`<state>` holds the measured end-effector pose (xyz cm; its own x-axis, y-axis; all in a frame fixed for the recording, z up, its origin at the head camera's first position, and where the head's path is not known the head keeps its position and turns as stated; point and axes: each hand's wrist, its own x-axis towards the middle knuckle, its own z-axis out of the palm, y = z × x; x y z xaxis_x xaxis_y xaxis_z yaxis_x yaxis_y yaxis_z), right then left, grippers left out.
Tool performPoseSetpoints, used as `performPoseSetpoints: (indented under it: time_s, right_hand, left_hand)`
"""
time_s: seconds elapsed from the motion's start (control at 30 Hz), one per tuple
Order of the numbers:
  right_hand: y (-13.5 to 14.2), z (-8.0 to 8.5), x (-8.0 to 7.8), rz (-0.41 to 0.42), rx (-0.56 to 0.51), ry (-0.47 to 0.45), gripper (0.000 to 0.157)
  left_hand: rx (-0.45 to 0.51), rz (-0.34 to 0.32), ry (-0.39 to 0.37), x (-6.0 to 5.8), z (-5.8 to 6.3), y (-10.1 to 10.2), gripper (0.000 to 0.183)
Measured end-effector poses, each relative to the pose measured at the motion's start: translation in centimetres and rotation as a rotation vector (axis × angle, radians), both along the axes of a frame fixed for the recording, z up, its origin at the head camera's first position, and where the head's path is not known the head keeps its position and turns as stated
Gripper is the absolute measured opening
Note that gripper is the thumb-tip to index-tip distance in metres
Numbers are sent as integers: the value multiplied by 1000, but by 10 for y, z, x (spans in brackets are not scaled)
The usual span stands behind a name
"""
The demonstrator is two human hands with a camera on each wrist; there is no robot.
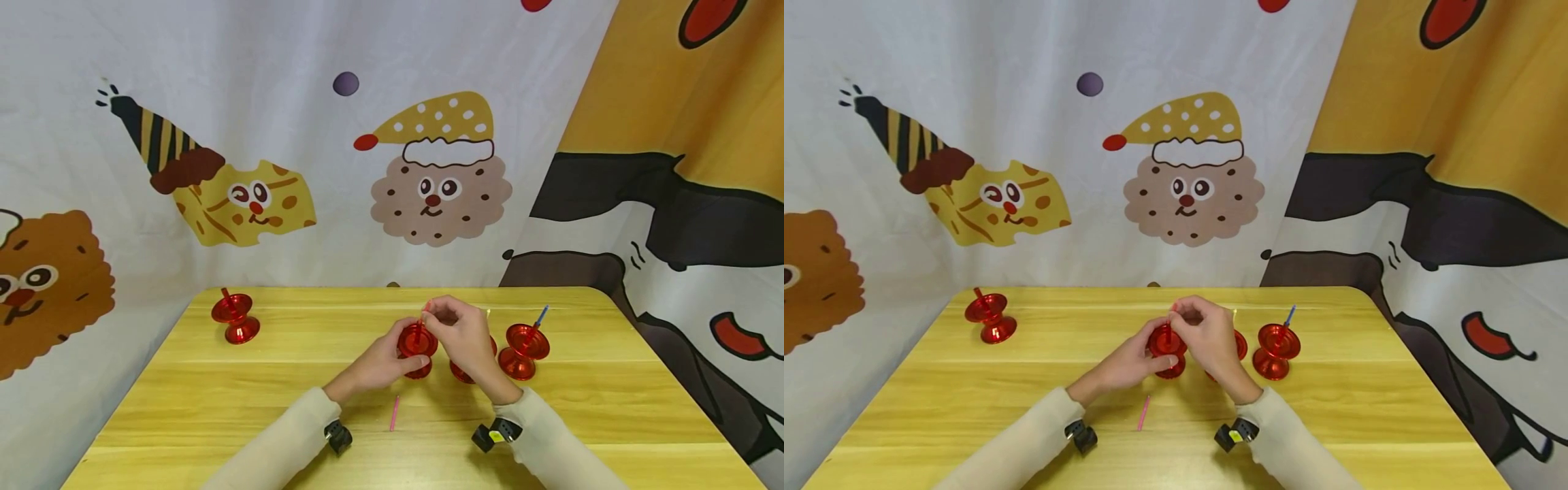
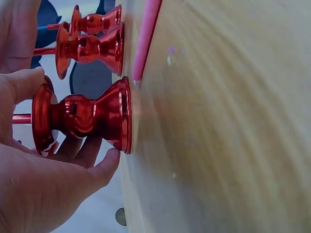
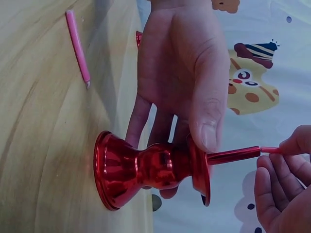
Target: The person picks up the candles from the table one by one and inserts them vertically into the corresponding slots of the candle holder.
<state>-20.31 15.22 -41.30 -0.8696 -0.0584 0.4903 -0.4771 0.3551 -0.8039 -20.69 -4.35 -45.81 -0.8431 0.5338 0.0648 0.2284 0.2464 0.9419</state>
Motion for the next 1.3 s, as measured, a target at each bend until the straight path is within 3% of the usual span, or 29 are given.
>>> performPoseSetpoints:
  time_s: [0.73, 1.03, 1.3]
  right_hand:
    - [4, -6, -3, 42, 157, 105, 12]
    - [7, -5, 3, 34, 196, 22, 15]
    - [11, -5, 24, 10, 239, -68, 17]
  left_hand:
    - [-12, -17, 24, -1, -1, 3, 72]
    - [-10, -24, 9, -1, 0, 3, 74]
    - [-19, -19, -3, -2, 0, 6, 77]
